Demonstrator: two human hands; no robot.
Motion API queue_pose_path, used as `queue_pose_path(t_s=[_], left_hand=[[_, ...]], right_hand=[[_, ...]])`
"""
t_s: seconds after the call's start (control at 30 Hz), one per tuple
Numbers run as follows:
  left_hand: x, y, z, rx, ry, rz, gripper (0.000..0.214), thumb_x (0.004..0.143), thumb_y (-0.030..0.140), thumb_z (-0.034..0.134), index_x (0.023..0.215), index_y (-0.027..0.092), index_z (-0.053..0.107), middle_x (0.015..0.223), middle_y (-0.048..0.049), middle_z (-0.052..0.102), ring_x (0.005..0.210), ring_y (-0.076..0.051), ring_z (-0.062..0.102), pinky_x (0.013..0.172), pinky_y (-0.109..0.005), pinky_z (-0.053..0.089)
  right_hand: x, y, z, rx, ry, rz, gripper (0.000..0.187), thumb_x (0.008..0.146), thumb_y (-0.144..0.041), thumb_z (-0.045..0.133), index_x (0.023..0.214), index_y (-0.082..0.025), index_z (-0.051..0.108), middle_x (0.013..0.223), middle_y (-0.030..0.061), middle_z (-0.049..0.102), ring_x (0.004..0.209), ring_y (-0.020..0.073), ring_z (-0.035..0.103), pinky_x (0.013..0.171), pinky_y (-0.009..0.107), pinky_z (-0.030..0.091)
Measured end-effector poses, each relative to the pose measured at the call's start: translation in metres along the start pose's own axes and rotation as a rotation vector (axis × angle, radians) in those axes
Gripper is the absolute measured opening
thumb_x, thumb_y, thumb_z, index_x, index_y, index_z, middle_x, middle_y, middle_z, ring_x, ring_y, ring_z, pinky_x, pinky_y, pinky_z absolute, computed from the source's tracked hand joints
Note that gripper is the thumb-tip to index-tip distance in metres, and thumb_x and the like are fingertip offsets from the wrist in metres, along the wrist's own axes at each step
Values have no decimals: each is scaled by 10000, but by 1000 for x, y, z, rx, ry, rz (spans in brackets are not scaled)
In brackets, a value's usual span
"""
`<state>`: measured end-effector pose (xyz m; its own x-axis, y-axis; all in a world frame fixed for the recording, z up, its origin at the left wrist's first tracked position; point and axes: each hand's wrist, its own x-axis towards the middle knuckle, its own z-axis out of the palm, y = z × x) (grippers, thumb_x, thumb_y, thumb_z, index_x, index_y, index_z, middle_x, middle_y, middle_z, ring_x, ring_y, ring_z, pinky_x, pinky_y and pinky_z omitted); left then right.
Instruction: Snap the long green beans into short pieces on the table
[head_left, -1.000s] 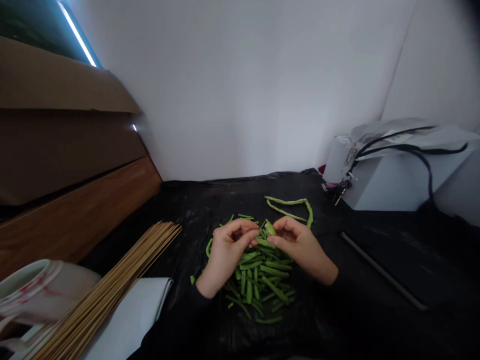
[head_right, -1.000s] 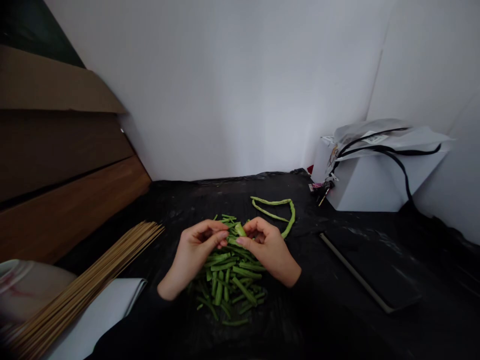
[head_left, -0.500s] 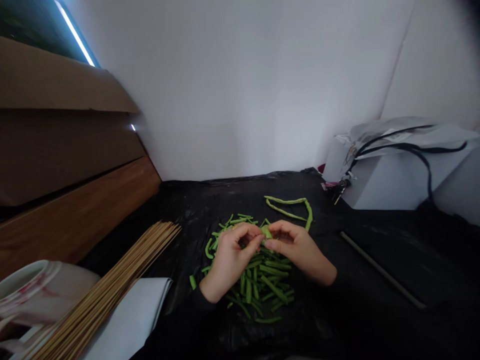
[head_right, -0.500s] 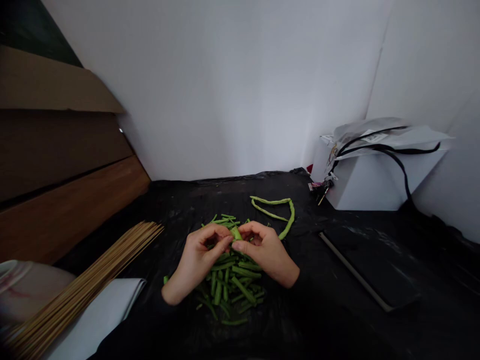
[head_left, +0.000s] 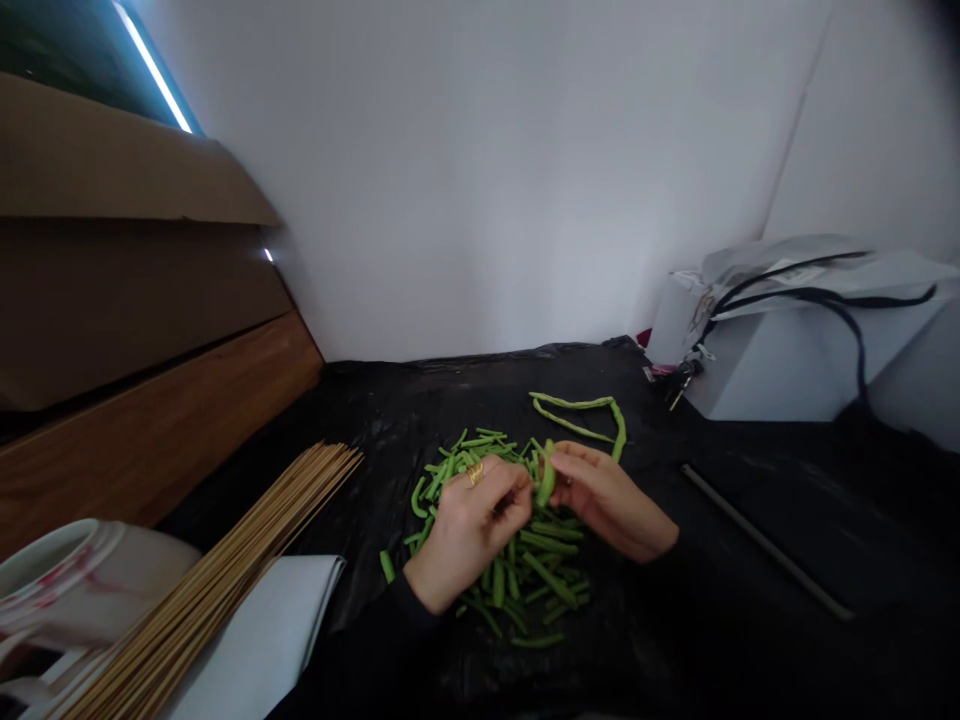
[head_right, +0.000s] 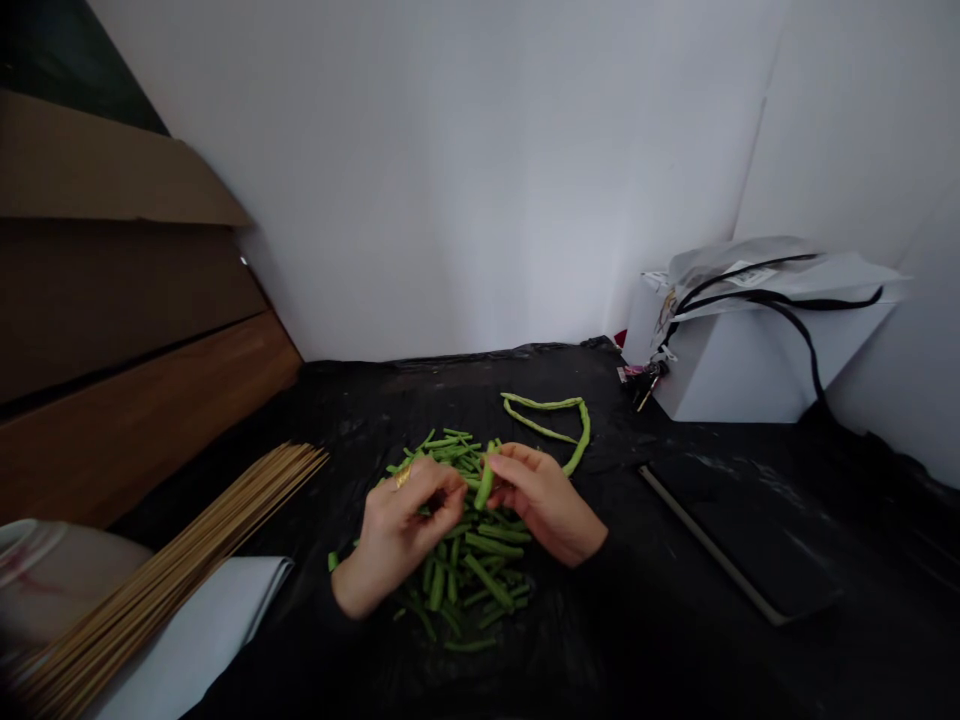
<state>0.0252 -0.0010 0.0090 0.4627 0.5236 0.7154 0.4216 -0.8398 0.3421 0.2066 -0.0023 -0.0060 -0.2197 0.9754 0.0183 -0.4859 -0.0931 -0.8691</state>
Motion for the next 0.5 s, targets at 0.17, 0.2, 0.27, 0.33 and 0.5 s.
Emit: queue_pose_path(t_s=[0.17,0.2,0.27,0.33,0.5], left_hand=[[3,1,1,-97,23,-133,103,893,153,543,820,185,608,722,-7,596,677,-125,563,654,-234,451],[4,1,1,-128,27,-159,95,895,171,556,830,185,623,727,-12,614,681,-129,576,663,-238,457],[5,-1,2,-184,60,-206,81,887,197,590,833,183,649,726,-17,638,672,-134,592,666,-247,465],[6,-3,3,-226,92,-243,75,870,206,620,817,179,666,720,-18,648,660,-136,599,659,-250,469],[5,-4,7,-271,68,-311,40,819,215,687,839,181,680,729,-11,671,658,-135,613,650,-244,479]], right_hand=[[4,-10,-11,-35,77,-32,220,726,-359,753,775,-173,646,754,15,612,668,126,545,595,239,470],[4,-10,-11,-50,59,-33,225,726,-363,753,788,-172,652,763,19,618,675,129,552,607,246,473],[2,-9,-9,-86,3,-35,234,735,-375,746,800,-169,658,773,21,622,682,130,559,629,255,472],[0,-6,-7,-145,-51,-42,237,751,-387,732,787,-165,659,770,20,620,670,125,552,637,256,462],[-2,-2,-4,-298,-85,-64,243,775,-395,706,819,-158,674,716,8,620,633,120,536,630,262,434]])
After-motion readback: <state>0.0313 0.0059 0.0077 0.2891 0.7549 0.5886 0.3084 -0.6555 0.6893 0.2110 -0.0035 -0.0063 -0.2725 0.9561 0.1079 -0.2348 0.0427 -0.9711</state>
